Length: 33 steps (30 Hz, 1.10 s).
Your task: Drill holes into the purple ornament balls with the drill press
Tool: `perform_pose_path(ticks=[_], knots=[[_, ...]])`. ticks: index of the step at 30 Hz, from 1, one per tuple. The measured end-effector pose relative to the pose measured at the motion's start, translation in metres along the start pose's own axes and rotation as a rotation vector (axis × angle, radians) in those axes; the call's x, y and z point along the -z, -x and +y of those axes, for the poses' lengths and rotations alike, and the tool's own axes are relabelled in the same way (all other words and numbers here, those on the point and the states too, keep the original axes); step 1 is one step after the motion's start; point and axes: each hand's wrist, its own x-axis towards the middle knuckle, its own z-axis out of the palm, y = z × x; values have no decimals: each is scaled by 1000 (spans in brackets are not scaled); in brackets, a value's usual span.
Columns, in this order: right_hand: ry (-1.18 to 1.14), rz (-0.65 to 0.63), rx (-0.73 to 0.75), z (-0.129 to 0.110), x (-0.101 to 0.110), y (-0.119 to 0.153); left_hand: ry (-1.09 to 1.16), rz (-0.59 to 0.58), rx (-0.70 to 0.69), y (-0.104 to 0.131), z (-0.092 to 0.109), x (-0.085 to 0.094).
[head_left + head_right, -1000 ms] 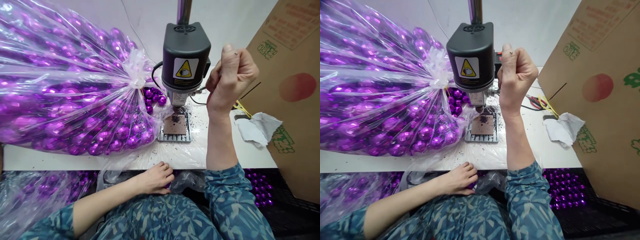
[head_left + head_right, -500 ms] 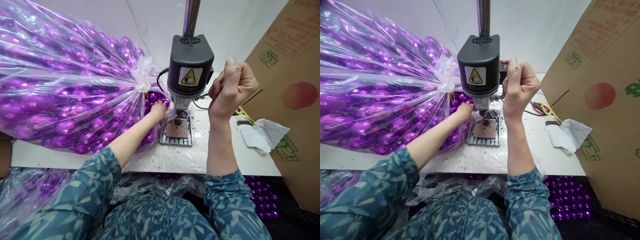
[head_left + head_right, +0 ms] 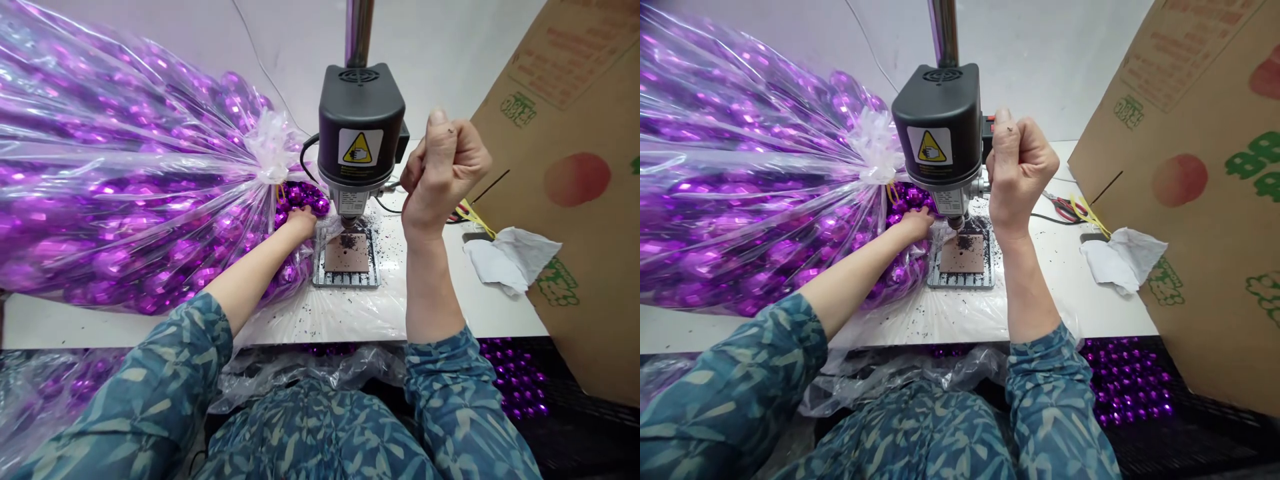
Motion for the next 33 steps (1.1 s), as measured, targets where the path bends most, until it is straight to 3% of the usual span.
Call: perform_pose_path(ticks=[2, 4, 9, 12, 15, 17, 19, 21, 24, 27, 31, 33], knots=[[26, -19, 6, 0, 1, 0, -12, -43, -1, 9, 3, 7], [42, -44, -8, 1, 3, 1, -3, -7, -15, 17, 5, 16], [-2, -62, -57, 4, 5, 1, 103, 266, -51, 39, 8, 46], [7, -58, -57, 4, 5, 2, 440, 460, -129, 69, 9, 60], [41, -68, -41, 2, 6, 3, 882, 527, -231, 121, 18, 57], [69, -67, -24, 2, 6, 3, 1165, 479, -257, 159, 31, 41], [74, -64, -21, 2, 6, 3, 1430, 282, -265, 190, 47, 18], [61, -56, -32, 2, 6, 2, 1617, 73, -250, 206, 63, -8], [49, -55, -48, 3, 6, 2, 1736, -38, -176, 197, 76, -40], [23, -62, -45, 2, 6, 2, 1775, 57, -101, 169, 74, -57], [26, -56, -58, -1, 5, 3, 1832, 161, 15, 141, 62, -64], [34, -54, -64, -2, 5, 4, 1795, 202, 6, 134, 58, -67]])
